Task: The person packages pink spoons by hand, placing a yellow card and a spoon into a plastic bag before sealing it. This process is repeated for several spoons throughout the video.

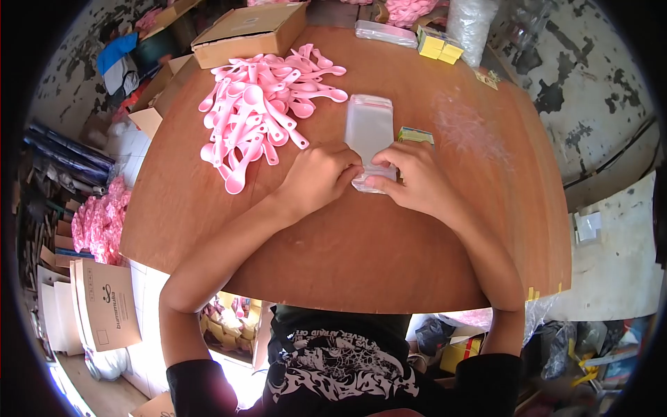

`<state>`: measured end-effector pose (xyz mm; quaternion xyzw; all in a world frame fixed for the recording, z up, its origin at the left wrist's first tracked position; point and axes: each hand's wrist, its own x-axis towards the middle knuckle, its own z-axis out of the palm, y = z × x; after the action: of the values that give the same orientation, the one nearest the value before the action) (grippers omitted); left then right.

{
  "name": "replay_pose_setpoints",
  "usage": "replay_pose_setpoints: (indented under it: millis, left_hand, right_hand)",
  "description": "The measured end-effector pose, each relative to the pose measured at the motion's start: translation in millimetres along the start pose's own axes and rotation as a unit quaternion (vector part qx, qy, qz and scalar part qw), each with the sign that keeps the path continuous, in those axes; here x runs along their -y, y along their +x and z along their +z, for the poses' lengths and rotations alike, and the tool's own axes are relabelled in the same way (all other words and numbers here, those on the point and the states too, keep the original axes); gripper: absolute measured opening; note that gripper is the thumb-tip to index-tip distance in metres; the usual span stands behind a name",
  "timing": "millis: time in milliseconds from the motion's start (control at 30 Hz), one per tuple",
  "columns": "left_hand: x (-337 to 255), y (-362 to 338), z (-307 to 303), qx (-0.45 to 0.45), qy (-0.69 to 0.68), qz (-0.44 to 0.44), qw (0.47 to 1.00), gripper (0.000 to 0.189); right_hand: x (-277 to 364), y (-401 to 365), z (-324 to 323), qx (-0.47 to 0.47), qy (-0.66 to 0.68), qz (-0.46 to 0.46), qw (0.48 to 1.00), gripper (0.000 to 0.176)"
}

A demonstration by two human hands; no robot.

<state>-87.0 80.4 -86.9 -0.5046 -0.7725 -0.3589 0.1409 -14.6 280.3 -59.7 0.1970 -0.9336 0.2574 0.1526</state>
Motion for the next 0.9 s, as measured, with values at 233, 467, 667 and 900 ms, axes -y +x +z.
replay_pose_setpoints:
  millis: [233, 467, 667, 900]
  left_hand:
    - [1.1, 1.2, 3.8, -0.007, -0.067, -0.036, 0.997, 0.01]
    - [-0.4, -0.5, 7.8, -0.023, -0.126, -0.072, 0.989, 0.027]
    - [-5.1, -1.2, 6.7, -0.038, -0.122, -0.036, 0.991, 0.046]
    - [-10.6, -5.6, 1.2, -0.064, -0.143, -0.063, 0.986, 0.048]
  right_hand:
    - [-10.5, 2.9, 7.5, -0.048, -0.032, -0.026, 0.998, 0.01]
    - [-10.8, 2.7, 4.3, -0.053, 0.069, 0.008, 0.996, 0.011]
    - [-13.7, 3.1, 4.8, -0.104, 0.052, 0.06, 0.991, 0.014]
    - [-7.6, 4.8, -0.6, -0.163, 0.104, 0.103, 0.976, 0.011]
